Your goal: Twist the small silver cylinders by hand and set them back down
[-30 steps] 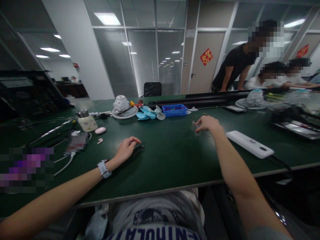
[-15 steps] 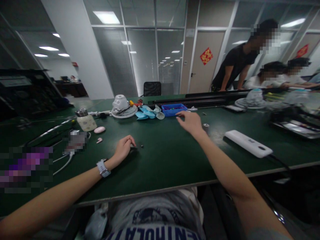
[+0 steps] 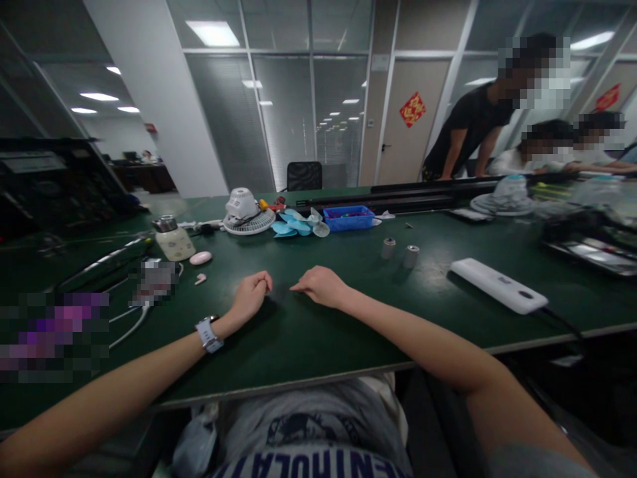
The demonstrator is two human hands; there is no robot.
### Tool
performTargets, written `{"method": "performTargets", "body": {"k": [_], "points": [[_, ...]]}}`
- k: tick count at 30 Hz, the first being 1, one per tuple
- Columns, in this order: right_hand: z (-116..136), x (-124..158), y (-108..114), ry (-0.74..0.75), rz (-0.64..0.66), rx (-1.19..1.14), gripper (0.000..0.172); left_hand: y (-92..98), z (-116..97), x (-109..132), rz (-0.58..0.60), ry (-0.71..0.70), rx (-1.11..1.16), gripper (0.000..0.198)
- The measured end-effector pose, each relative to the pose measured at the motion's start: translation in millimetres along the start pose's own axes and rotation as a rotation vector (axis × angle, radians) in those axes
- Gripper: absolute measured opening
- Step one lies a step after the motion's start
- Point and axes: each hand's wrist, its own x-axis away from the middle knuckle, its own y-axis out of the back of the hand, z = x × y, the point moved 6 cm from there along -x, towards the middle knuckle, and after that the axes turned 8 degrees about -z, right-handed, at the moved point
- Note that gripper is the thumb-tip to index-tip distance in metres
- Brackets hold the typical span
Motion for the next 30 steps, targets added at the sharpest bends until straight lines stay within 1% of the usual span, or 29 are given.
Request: {"method": "performTargets", "body": {"k": [1,3,4,6,8,9,11,13,16,20,24,27,30], "points": [[-9,2,12,-0.033,-0.02,0.055,0.033,0.0,0,0,0.003,0.006,-0.005,0.021],[-34,11,45,-0.157,-0.101,0.212,0.031,0.2,0,0,0.005,0.01,-0.019,0.021],[-49,18,66,-0.253,-0.152,0.303,0.03,0.2,0,0,0.007,0.006,-0.026,0.021],[-84,41,112,-0.507,-0.235,0.468,0.03,0.0,0,-1,0.01,-0.002,-0.032,0.021],[-119,72,149,-0.771,-0.229,0.552,0.031,-0.6,0,-1,0.017,-0.001,-0.035,0.02],[-133,88,163,-0.875,-0.195,0.559,0.031,-0.7,0,-1,0.019,-0.001,-0.036,0.02],[-156,115,179,-1.031,-0.11,0.526,0.033,-1.1,1,-1,0.021,-0.001,-0.037,0.02],[-169,134,185,-1.132,-0.044,0.468,0.036,-1.4,2,-1,0.026,-0.003,-0.037,0.021],[-177,146,183,-1.19,-0.006,0.422,0.037,-1.8,2,0,0.034,-0.01,-0.036,0.021],[-178,144,179,-1.208,0.018,0.423,0.035,-2.3,1,0,0.041,-0.022,-0.033,0.021],[-180,144,178,-1.22,0.017,0.454,0.035,-3.5,4,0,0.053,-0.003,-0.032,0.021],[-185,147,176,-1.202,0.022,0.441,0.036,-4.5,6,-1,0.061,-0.002,-0.032,0.021],[-191,152,173,-1.205,0.056,0.44,0.036,-4.9,6,-1,0.063,-0.004,-0.039,0.021]]}}
